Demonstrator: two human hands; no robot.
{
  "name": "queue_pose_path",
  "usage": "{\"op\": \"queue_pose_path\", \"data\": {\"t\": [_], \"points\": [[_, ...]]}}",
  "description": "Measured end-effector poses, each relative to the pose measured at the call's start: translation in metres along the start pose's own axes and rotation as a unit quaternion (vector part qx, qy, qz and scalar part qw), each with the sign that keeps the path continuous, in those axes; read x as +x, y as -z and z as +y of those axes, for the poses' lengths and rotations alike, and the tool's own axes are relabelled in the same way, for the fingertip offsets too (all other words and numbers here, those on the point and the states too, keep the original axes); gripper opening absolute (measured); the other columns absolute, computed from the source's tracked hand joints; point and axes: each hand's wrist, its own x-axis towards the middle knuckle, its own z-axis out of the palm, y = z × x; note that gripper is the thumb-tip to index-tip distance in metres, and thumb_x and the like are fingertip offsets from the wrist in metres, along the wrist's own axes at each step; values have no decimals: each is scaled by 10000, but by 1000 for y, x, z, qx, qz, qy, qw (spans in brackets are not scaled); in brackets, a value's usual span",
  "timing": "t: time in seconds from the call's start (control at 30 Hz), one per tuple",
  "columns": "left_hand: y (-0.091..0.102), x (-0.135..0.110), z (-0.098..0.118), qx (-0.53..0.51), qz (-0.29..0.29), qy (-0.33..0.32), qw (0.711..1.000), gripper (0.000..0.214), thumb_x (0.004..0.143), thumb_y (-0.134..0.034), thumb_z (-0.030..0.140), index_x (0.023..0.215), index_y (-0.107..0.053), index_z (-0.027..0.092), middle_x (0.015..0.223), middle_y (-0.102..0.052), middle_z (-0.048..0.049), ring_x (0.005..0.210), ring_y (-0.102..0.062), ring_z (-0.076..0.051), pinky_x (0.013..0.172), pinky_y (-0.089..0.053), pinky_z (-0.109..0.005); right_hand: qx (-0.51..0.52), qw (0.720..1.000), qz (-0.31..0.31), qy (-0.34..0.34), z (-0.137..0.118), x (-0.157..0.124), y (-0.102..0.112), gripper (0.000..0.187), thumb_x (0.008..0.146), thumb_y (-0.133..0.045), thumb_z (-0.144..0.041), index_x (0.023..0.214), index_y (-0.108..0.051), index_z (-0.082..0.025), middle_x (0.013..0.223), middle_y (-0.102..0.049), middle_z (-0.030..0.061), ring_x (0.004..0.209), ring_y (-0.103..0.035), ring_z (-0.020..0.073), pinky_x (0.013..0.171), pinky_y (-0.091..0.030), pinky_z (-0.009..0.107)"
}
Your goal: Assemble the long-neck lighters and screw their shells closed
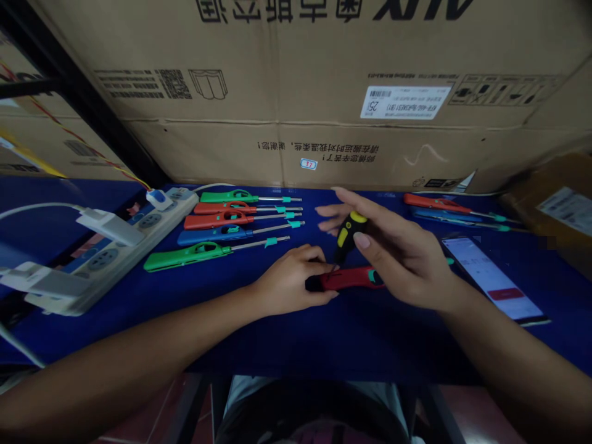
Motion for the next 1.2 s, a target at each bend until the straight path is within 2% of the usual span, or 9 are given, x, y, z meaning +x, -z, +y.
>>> {"op": "queue_pose_path", "data": {"t": [0.17,0.33,0.4,0.53,0.7,0.83,0.9,1.07,1.2], "points": [[0,0,0,-2,-2,7,1000,309,854,-744,394,1106,-747,215,991,-671,-53,915,-636,-220,890,-522,-387,-101,990,78,53,1,1,1,464,868,-741,-191,1319,-655,-260,1075,-737,66,980,-682,224,892,-582,391],[-1,0,-1,-4,8,-4,1000,323,860,-740,404,1102,-749,191,973,-657,-58,902,-637,-213,882,-522,-380,23,1000,-10,-2,-3,1,3,550,995,-517,-149,1531,-433,-240,1305,-668,101,1117,-670,207,944,-573,396],[-1,0,-1,-4,11,-5,1000,318,854,-747,401,1095,-752,194,972,-661,-55,900,-640,-214,878,-521,-379,28,1000,7,-1,-2,1,2,521,977,-566,-156,1485,-499,-251,1206,-706,80,1052,-689,205,908,-585,389],[-1,0,0,-1,4,7,1000,300,854,-745,385,1099,-751,212,972,-666,-47,899,-640,-209,868,-518,-367,-106,991,71,39,-1,1,2,434,876,-742,-207,1301,-664,-250,1043,-725,66,976,-669,227,902,-569,400],[-1,0,0,-8,5,5,1000,348,860,-739,410,1131,-745,194,962,-648,-50,899,-635,-203,882,-519,-363,21,999,-21,-20,-4,1,5,570,1009,-473,-153,1559,-380,-268,1388,-597,103,1125,-655,207,968,-557,406],[-2,0,-1,-5,7,8,1000,309,851,-747,394,1094,-754,204,958,-660,-46,899,-636,-211,875,-513,-371,-60,997,29,24,-4,1,4,468,931,-662,-193,1390,-599,-267,1062,-724,55,958,-684,205,887,-578,369],[-1,0,0,-1,2,13,1000,303,849,-749,385,1088,-756,198,942,-660,-46,886,-630,-212,859,-511,-369,-134,988,51,49,-4,0,2,477,897,-717,-219,1363,-622,-260,1069,-728,66,965,-675,219,906,-570,380],[0,1,0,-7,2,12,1000,313,847,-754,409,1071,-764,190,928,-636,-47,872,-624,-204,847,-513,-363,-44,999,-25,-1,-5,-1,3,614,1010,-452,-158,1596,-297,-254,1344,-618,108,1124,-650,212,974,-556,410],[-1,0,0,-5,6,15,1000,317,846,-755,397,1099,-759,206,934,-649,-44,882,-628,-209,842,-514,-363,-117,992,31,37,-3,1,4,504,922,-681,-216,1412,-575,-272,1090,-718,64,1004,-671,226,916,-572,382]]}}
